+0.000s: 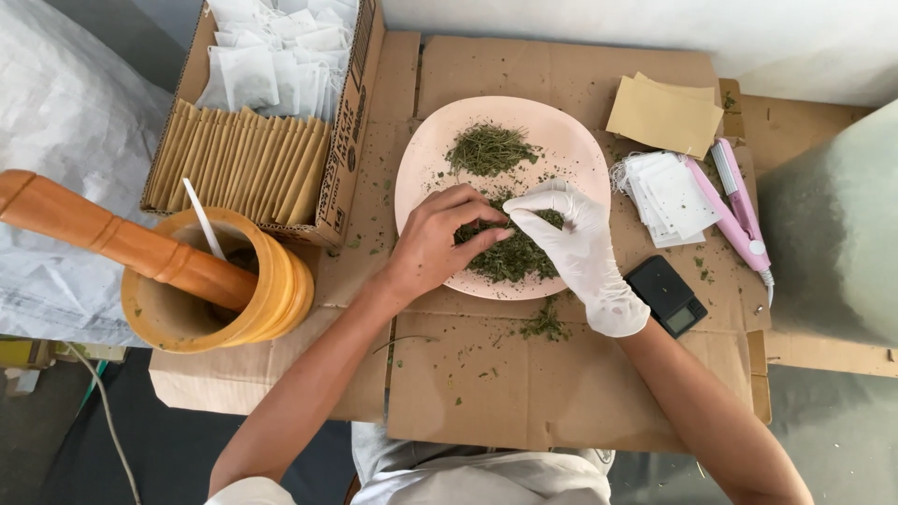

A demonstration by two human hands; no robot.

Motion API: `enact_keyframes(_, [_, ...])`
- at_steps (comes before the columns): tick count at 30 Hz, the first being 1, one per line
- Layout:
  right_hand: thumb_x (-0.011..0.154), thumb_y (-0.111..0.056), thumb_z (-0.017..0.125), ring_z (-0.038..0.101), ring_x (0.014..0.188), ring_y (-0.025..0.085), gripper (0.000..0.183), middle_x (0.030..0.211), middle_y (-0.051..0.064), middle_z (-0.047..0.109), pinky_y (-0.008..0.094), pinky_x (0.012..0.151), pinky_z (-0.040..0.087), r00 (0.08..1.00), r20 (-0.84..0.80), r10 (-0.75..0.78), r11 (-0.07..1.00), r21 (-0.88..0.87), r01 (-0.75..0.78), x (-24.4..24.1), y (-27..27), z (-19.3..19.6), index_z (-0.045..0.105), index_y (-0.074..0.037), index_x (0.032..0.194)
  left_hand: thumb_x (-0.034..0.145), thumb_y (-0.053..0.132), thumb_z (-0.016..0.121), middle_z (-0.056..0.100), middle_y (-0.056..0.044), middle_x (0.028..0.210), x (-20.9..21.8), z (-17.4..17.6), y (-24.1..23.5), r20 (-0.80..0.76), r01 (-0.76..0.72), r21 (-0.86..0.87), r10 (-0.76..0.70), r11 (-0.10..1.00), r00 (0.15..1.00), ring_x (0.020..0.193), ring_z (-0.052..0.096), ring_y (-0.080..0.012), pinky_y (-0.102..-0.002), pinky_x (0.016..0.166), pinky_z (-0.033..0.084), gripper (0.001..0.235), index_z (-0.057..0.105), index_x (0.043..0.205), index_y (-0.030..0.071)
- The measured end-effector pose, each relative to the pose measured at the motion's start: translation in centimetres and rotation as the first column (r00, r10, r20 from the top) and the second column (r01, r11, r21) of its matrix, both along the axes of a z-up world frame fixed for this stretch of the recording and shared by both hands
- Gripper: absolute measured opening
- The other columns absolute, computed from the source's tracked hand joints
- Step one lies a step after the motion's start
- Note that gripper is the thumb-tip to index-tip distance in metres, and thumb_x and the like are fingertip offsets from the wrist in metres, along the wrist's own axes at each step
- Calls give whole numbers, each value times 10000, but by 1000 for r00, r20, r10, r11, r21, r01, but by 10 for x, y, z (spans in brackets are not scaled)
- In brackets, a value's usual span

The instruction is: The person sorts dried green herbs on a pink plate using both hands, picking up small amounts and moving them around. A mortar and pestle, cardboard boxes, and a digital scale are visible on the table.

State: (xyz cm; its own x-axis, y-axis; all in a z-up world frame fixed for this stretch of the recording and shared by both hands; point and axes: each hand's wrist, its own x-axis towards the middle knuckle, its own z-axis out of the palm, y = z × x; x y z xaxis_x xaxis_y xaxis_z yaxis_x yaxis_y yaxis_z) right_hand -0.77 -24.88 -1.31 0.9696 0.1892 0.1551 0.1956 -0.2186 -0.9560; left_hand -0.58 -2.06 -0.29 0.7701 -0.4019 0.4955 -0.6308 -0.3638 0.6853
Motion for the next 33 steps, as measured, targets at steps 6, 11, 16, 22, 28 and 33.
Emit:
enact_keyframes(6, [994, -87, 841, 673, 1127, 180, 149, 1063, 78, 733, 422, 1087, 495, 999, 40, -18, 996, 88, 15, -5, 3, 0, 847, -138, 1134, 995, 42, 799, 722, -82, 941, 4, -10, -7, -64, 30, -178, -42, 984, 997, 846, 730, -215, -361, 781, 628, 38, 806, 989, 78])
enact_keyframes(11, [1002, -94, 825, 674, 1105, 158, 145, 1055, 66, 743, 389, 1073, 498, 999, 33, -41, 997, 63, 39, -8, 5, 14, 849, -148, 1134, 986, 4, 783, 712, -111, 943, 14, -9, -6, -34, 73, -214, -82, 974, 996, 868, 722, -226, -369, 782, 635, 62, 799, 997, 63])
enact_keyframes(16, [1043, -55, 761, 637, 1049, 213, 182, 1016, 87, 722, 604, 1186, 419, 991, 18, -134, 988, 77, 132, -6, 5, 32, 832, -149, 1181, 976, -47, 746, 702, -137, 964, 58, -26, 0, 17, 84, -177, -82, 981, 996, 899, 705, -255, -378, 816, 634, 138, 786, 1004, 82])
enact_keyframes(22, [1041, -45, 788, 650, 1070, 140, 152, 996, 61, 725, 445, 1083, 492, 961, 215, -173, 985, 17, 173, 5, -8, 22, 826, -126, 1164, 975, -70, 752, 700, -125, 929, 121, -36, 2, 106, 7, -99, 3, 995, 994, 832, 698, -226, -331, 759, 614, 134, 780, 958, 60])
enact_keyframes(28, [952, 77, 757, 685, 972, 167, 156, 1092, 84, 745, 282, 935, 560, 915, 381, -134, 982, -71, 174, 7, -10, 26, 779, 15, 1094, 967, 163, 837, 719, 7, 972, 145, -29, -6, 193, -327, 470, 266, 820, 944, 894, 672, -158, -410, 1041, 595, 66, 852, 1010, 115])
enact_keyframes(33, [920, -78, 849, 652, 944, 182, 116, 1016, 41, 735, 374, 1048, 438, 815, 579, 14, 901, -360, 240, 4, -10, 21, 817, -105, 1029, 996, 275, 820, 661, 7, 1003, 144, -32, -10, 249, -373, 507, 283, 777, 926, 938, 693, -168, -490, 1086, 570, 146, 795, 981, 132])
